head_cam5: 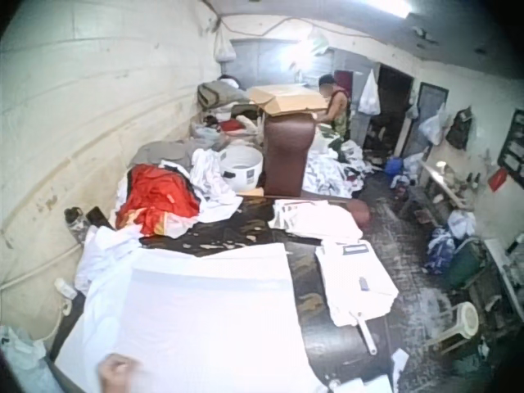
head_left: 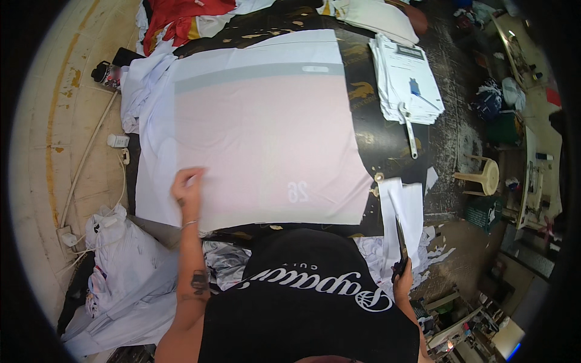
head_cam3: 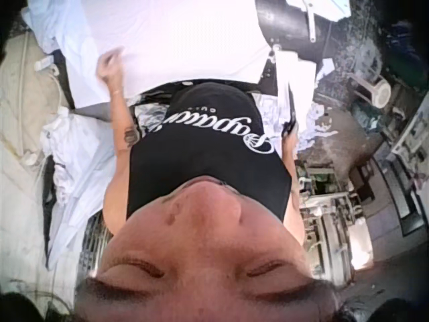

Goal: The person repeatedly lays out a red, white, and yellow jersey on a table, uses shears to cut along the side seams, removes the cut pieces, and sets them aside. The process is repeated multiple times on the same garment.

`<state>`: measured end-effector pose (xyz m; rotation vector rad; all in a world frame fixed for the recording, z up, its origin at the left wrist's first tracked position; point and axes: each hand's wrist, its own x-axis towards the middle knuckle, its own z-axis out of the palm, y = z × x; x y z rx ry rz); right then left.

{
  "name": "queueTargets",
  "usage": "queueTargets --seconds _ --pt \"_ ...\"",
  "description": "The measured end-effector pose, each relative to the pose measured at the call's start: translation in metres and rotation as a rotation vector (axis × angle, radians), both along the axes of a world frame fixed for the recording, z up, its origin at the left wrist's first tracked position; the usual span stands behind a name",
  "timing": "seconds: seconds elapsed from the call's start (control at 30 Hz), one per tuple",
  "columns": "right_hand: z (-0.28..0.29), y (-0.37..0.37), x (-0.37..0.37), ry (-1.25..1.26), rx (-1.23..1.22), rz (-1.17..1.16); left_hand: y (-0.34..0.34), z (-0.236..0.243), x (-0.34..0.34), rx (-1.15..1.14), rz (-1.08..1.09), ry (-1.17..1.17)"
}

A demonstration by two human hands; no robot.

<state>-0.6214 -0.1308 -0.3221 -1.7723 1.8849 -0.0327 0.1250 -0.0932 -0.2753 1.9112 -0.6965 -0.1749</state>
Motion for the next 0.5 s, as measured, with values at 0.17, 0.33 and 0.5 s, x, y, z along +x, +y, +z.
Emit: queueTargets --seconds 0.17,0.33,0.5 --pt "-0.031 -0.05 0.079 -0.165 -0.196 -0.015 0.209 -0.056 0.081 0.506 0.578 0.162" --pt "-0.045 -0.137 0.236 -0.308 -0.214 0.009 0.27 -0.123 0.085 0.712 0.726 -0.171" --pt "-0.033 -0.149 0.307 -0.102 -0.363 0.195 0.228 -0.154 0.068 0.95 0.755 -0.374"
